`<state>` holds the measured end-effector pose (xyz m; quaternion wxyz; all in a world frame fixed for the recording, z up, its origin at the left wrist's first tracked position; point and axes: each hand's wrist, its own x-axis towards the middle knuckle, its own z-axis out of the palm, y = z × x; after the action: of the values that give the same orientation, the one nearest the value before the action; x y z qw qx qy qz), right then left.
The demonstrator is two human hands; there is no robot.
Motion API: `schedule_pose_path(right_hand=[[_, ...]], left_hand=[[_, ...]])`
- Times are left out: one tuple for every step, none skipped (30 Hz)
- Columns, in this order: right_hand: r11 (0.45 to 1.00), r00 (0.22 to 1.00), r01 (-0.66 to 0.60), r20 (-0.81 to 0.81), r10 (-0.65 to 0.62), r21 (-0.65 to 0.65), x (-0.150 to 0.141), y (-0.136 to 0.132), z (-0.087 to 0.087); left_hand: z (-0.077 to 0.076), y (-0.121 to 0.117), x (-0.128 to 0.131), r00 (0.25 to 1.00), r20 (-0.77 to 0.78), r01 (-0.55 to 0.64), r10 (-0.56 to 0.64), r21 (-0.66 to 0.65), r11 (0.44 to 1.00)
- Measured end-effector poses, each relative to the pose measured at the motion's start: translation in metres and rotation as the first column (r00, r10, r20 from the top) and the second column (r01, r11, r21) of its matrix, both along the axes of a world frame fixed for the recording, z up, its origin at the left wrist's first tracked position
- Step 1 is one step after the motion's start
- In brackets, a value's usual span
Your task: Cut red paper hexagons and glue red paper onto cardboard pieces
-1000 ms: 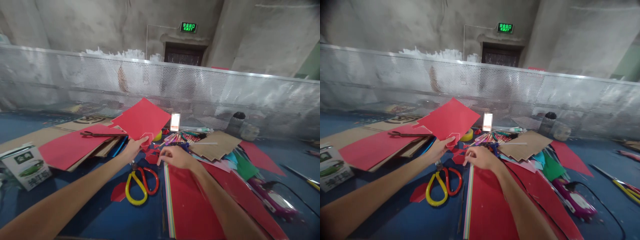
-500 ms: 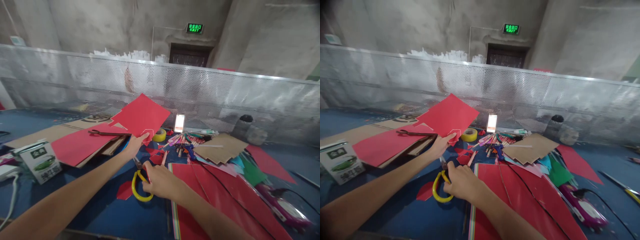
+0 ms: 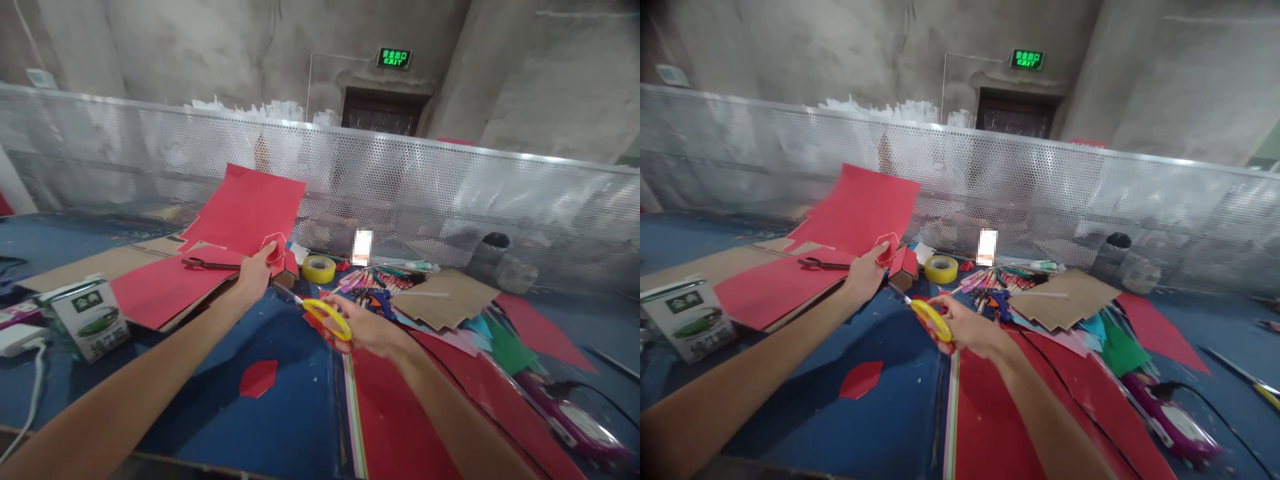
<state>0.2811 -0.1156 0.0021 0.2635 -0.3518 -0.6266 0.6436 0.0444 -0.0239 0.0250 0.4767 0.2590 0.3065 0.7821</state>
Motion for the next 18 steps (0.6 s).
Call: schedule_pose_path(right_hand=[[1.000, 0.999, 0.019, -0.044, -0.019, -0.003, 0.003, 0.000, 0.004], [1.000, 0.996, 0.032, -0.080, -0.031, 0.002, 0.007, 0.000, 0.008], [0.999, 0.993, 0.042, -0.112, -0.040, 0.013, 0.010, 0.000, 0.011], [0.998, 0.989, 0.053, -0.137, -0.049, 0.025, 0.013, 0.001, 0.013], [0.997, 0.985, 0.072, -0.162, -0.064, 0.040, 0.016, 0.002, 0.014], [0.994, 0.979, 0.097, -0.187, -0.085, 0.057, 0.019, 0.004, 0.014], [0.989, 0.971, 0.128, -0.210, -0.110, 0.072, 0.022, 0.007, 0.013], [0.983, 0.963, 0.161, -0.232, -0.137, 0.086, 0.024, 0.010, 0.011], [0.978, 0.955, 0.188, -0.252, -0.159, 0.095, 0.026, 0.013, 0.008], [0.973, 0.948, 0.210, -0.265, -0.178, 0.097, 0.027, 0.016, 0.004], [0.969, 0.943, 0.228, -0.269, -0.197, 0.091, 0.027, 0.019, 0.001], [0.966, 0.940, 0.245, -0.264, -0.217, 0.080, 0.027, 0.022, -0.003], [0.961, 0.936, 0.266, -0.258, -0.239, 0.073, 0.026, 0.025, -0.006], [0.955, 0.932, 0.288, -0.252, -0.261, 0.074, 0.025, 0.027, -0.008], [0.948, 0.928, 0.307, -0.246, -0.280, 0.082, 0.024, 0.029, -0.011], [0.944, 0.926, 0.316, -0.243, -0.288, 0.088, 0.023, 0.030, -0.012], [0.946, 0.928, 0.311, -0.242, -0.282, 0.090, 0.022, 0.030, -0.013], [0.952, 0.933, 0.294, -0.241, -0.266, 0.089, 0.022, 0.030, -0.014]], left_hand=[[0.000, 0.000, 0.000, 1.000, -0.003, -0.001, 0.001, -0.014, 1.000], [0.001, 0.000, 0.000, 1.000, -0.011, -0.002, 0.001, -0.032, 0.999], [0.000, 0.000, 0.001, 1.000, -0.018, -0.007, 0.006, -0.050, 0.999], [0.000, 0.000, 0.002, 1.000, -0.023, -0.011, 0.010, -0.063, 0.998], [0.000, -0.001, 0.003, 1.000, -0.025, -0.011, 0.009, -0.070, 0.997], [-0.001, -0.001, 0.005, 1.000, -0.028, -0.005, 0.003, -0.074, 0.997], [-0.002, -0.002, 0.007, 0.999, -0.036, 0.005, -0.008, -0.076, 0.997], [-0.004, -0.003, 0.009, 0.998, -0.052, 0.020, -0.024, -0.078, 0.997], [-0.007, -0.004, 0.011, 0.996, -0.077, 0.036, -0.042, -0.078, 0.996], [-0.009, -0.005, 0.013, 0.992, -0.111, 0.057, -0.064, -0.073, 0.996], [-0.013, -0.006, 0.015, 0.985, -0.151, 0.080, -0.089, -0.062, 0.995], [-0.016, -0.007, 0.017, 0.975, -0.193, 0.107, -0.114, -0.046, 0.993], [-0.020, -0.008, 0.019, 0.963, -0.230, 0.136, -0.140, -0.034, 0.990], [-0.024, -0.009, 0.021, 0.952, -0.259, 0.161, -0.162, -0.028, 0.987], [-0.027, -0.010, 0.022, 0.942, -0.281, 0.184, -0.184, -0.028, 0.983], [-0.030, -0.011, 0.024, 0.936, -0.292, 0.198, -0.199, -0.033, 0.980], [-0.032, -0.011, 0.025, 0.933, -0.296, 0.205, -0.206, -0.037, 0.978], [-0.034, -0.011, 0.025, 0.931, -0.297, 0.208, -0.210, -0.037, 0.977]])
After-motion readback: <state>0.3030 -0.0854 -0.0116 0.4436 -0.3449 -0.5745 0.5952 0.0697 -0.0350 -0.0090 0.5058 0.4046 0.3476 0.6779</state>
